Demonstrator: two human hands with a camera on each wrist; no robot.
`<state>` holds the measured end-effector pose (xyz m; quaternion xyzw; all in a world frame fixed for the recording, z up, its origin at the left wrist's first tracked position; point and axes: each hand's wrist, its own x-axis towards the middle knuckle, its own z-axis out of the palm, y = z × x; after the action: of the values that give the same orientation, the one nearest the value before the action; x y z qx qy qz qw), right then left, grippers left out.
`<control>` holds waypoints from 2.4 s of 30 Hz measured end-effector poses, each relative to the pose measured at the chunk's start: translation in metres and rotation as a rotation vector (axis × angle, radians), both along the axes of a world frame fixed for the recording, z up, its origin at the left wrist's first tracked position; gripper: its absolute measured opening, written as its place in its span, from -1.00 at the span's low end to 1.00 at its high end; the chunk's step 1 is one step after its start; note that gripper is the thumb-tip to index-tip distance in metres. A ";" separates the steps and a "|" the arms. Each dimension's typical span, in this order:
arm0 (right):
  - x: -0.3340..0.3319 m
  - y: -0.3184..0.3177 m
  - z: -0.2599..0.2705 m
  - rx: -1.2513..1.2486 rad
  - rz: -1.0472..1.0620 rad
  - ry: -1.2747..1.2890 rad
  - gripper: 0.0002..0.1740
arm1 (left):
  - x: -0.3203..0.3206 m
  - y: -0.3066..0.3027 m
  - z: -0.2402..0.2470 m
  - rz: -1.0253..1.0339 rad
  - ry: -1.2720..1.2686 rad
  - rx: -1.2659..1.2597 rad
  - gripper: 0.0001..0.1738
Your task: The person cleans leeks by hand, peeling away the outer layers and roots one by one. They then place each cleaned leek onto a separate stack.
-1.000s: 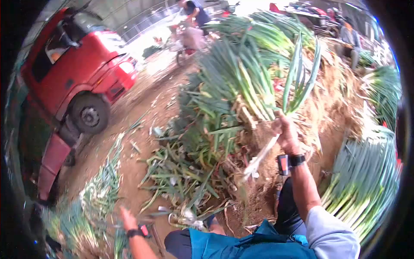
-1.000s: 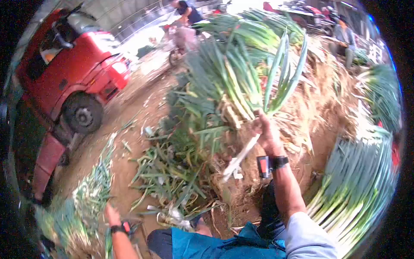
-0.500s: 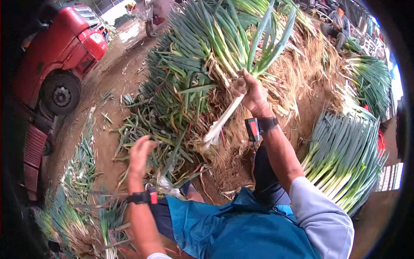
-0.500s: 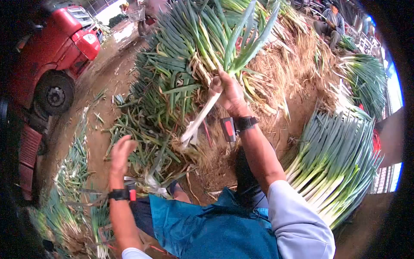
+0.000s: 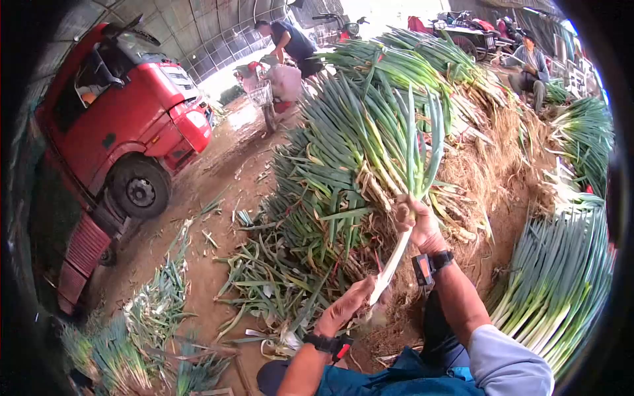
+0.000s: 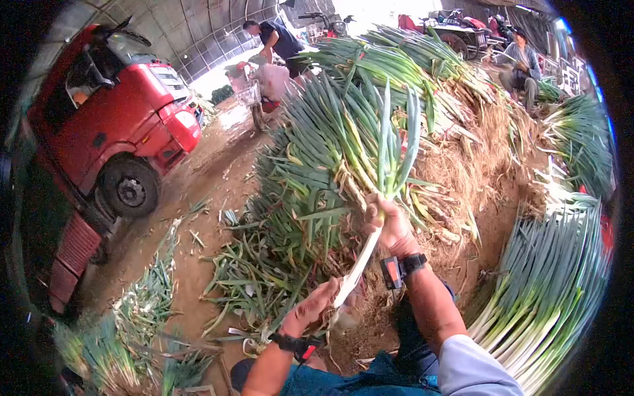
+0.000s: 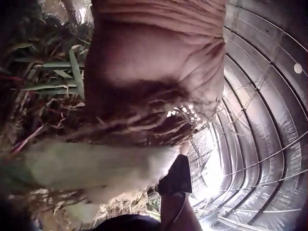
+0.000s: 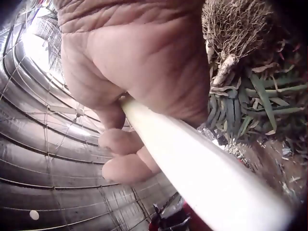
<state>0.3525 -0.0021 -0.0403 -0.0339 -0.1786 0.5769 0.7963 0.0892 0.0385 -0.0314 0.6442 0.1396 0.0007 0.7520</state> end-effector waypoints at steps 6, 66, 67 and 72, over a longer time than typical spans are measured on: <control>0.001 -0.004 0.003 -0.017 -0.035 0.085 -0.73 | -0.017 -0.015 0.003 0.118 -0.054 -0.131 -0.08; 0.018 -0.018 -0.017 -0.104 -0.242 -0.046 -0.70 | -0.046 0.021 -0.036 0.853 0.003 0.672 -0.74; 0.015 -0.019 -0.015 -0.125 -0.239 -0.089 -0.67 | -0.050 0.023 -0.030 0.874 -0.005 0.490 -0.70; 0.009 -0.026 -0.003 -0.105 -0.236 -0.319 -0.57 | -0.073 0.036 -0.023 0.891 0.105 0.673 -0.71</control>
<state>0.3619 -0.0279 -0.0436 -0.1872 -0.2669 0.4752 0.8173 0.0159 0.0744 -0.0543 0.7266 0.4275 0.3309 0.4241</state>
